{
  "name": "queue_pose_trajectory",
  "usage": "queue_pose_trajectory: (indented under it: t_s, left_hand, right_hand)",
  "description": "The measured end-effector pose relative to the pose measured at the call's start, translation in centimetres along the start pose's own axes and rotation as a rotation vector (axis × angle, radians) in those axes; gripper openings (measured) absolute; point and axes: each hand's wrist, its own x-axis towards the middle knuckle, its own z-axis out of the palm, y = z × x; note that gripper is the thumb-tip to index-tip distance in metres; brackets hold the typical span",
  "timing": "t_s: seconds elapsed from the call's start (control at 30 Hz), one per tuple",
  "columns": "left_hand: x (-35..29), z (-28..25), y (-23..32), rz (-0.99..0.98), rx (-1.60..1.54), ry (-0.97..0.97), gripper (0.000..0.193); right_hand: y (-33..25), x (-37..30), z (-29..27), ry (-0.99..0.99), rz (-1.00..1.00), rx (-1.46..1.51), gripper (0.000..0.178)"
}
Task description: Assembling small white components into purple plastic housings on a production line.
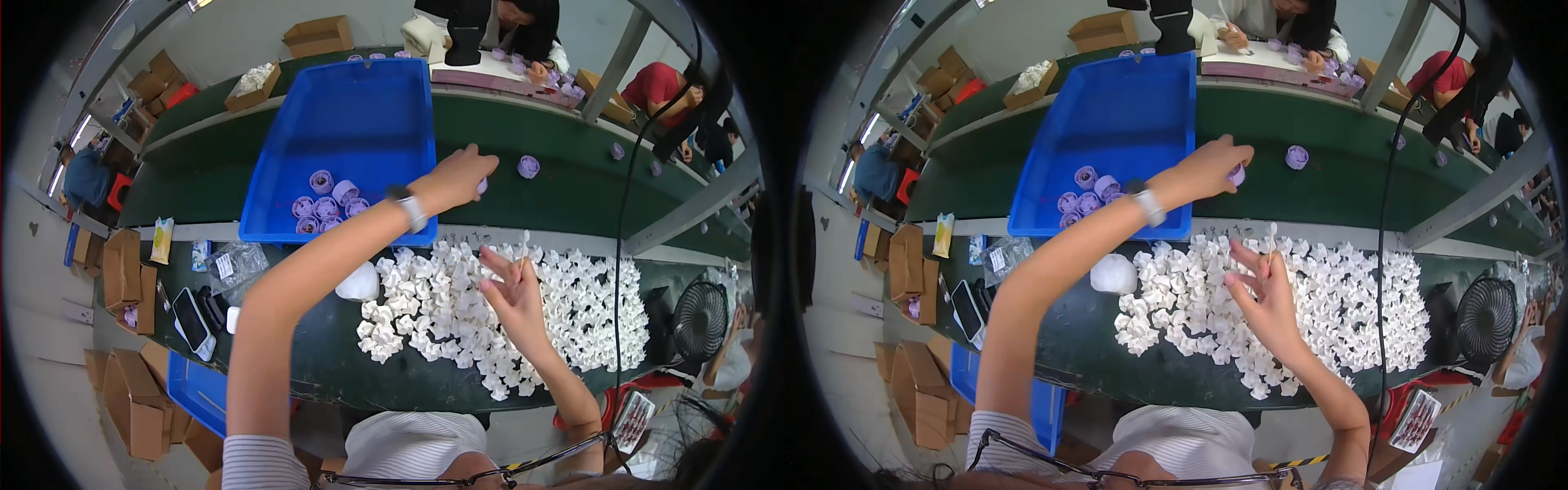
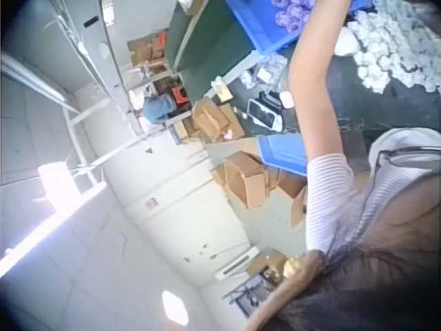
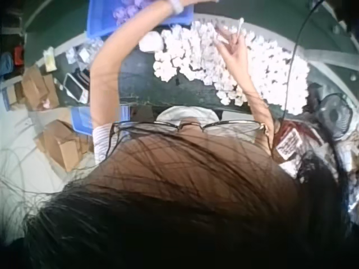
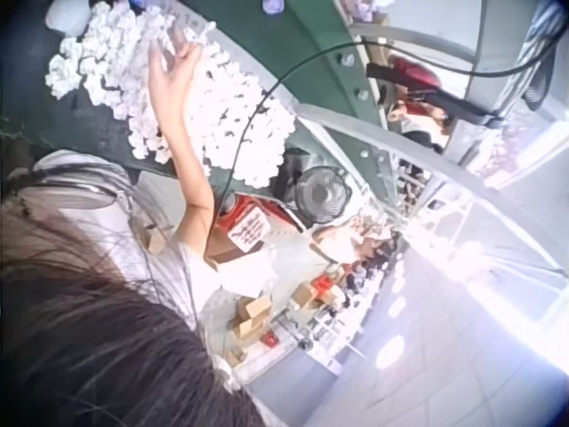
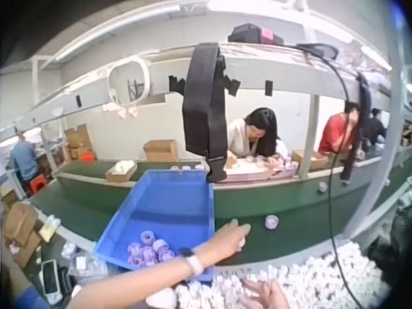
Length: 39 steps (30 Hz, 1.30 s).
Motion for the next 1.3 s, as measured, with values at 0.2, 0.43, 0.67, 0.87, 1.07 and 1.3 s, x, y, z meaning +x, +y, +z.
queue_pose_trajectory:
  t_s: [0.2, 0.43, 0.67, 0.87, 1.07, 1.3]
  left_hand:
    - [4.7, 5.4, -5.5, -0.223, 0.685, -0.063, 0.029]
    - [0.9, -0.4, -7.9, -0.155, 0.166, 0.072, 0.028]
    - [-10.0, -7.0, -7.7, -0.634, 0.196, -0.536, 0.069]
    - [-11.6, -2.3, -8.8, -0.466, 0.539, -0.412, 0.062]
    - [-11.1, -3.5, -10.1, -0.356, 0.161, -0.105, 0.042]
    - [-13.0, -9.1, -2.6, -0.574, -0.761, 0.248, 0.042]
  right_hand:
    - [-0.2, -1.9, 0.7, -0.076, 0.131, 0.039, 0.027]
    - [-1.9, -3.1, 0.1, -0.14, 0.221, 0.127, 0.024]
    - [-1.5, -3.6, 0.6, -0.233, 0.302, 0.081, 0.019]
    - [-1.0, -3.3, 2.3, -0.301, 0.343, 0.12, 0.033]
    - [-2.6, -3.4, 3.0, -0.272, 0.363, 0.043, 0.033]
    - [-2.5, -4.3, 2.9, -0.17, 0.318, 0.156, 0.022]
